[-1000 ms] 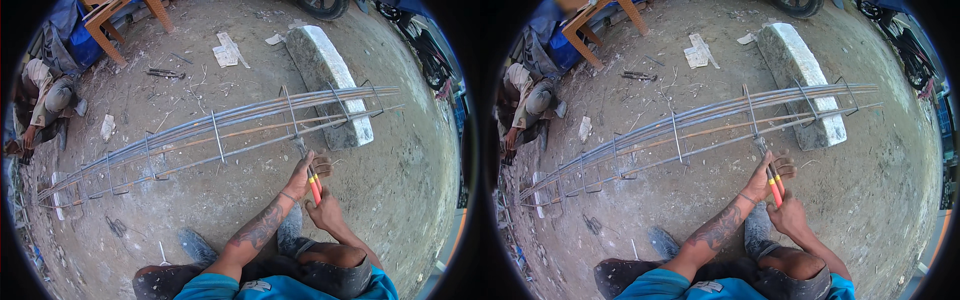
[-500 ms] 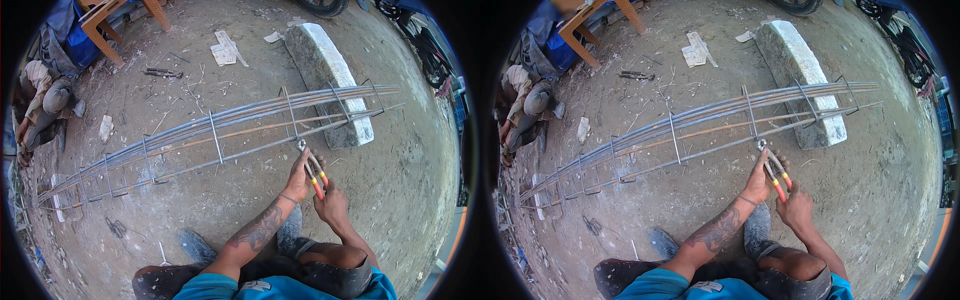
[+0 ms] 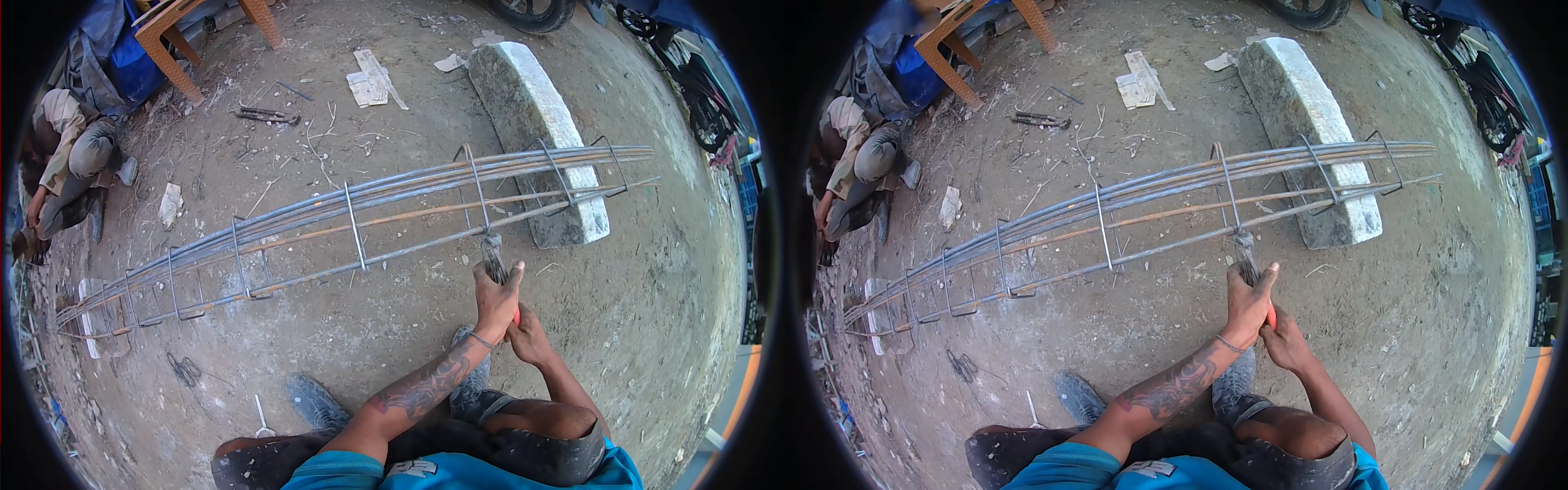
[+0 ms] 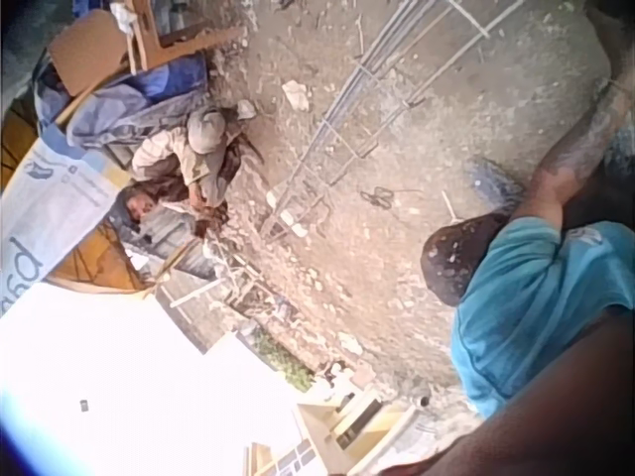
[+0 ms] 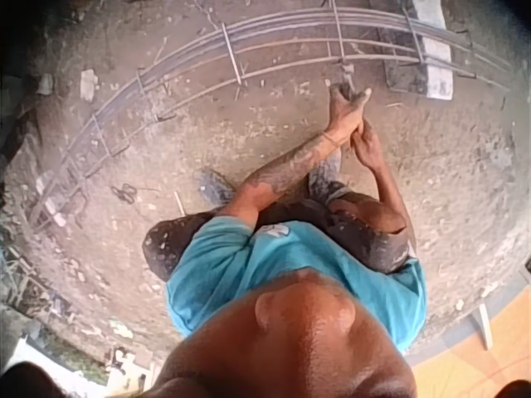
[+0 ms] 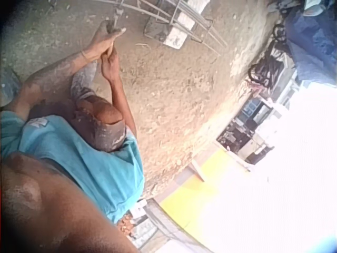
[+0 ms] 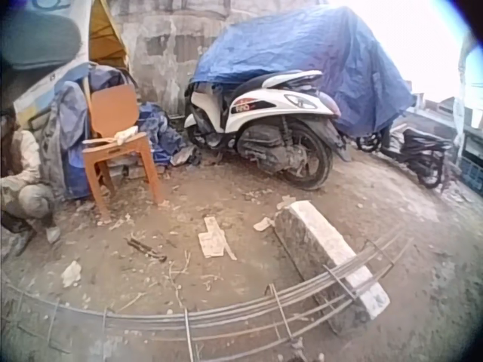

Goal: The person assembles a steel rebar cage by tying longitudinal rebar bars and stirrups together with tie wire using pliers.

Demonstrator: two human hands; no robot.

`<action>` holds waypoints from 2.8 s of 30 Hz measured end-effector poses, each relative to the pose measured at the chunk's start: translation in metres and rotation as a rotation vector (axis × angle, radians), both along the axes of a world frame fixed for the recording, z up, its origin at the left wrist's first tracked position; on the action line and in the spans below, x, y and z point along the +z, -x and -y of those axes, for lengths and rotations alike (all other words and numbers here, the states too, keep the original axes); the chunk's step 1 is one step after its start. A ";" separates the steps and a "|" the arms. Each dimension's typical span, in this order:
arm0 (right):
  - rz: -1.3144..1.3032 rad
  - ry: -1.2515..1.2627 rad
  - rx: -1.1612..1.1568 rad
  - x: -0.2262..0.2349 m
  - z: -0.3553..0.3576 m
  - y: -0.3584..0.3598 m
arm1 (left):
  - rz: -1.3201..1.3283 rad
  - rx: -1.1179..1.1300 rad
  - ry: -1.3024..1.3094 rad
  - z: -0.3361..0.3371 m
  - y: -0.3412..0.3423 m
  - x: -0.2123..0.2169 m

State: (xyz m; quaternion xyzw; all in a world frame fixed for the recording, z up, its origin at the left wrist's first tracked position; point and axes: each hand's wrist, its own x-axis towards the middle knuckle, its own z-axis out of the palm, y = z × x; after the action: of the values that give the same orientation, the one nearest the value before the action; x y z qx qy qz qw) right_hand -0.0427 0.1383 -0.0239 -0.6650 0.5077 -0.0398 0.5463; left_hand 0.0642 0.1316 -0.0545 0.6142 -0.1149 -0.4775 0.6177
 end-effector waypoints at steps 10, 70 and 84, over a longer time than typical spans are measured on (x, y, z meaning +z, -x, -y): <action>0.201 -0.547 -0.152 0.049 0.022 0.000 | -0.221 -0.007 -0.042 0.000 -0.013 0.036; -0.289 0.077 -0.017 -0.010 -0.003 0.020 | -0.562 -0.200 0.170 0.005 -0.027 0.005; -0.656 0.433 0.085 -0.010 0.002 0.006 | -1.036 -0.123 0.283 0.018 -0.019 0.009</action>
State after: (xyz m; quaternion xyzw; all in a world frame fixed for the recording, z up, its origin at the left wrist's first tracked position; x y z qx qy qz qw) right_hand -0.0483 0.1364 -0.0340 -0.7627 0.6071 0.0913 0.2034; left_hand 0.0833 0.1134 -0.0458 0.2014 0.1059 -0.7331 0.6409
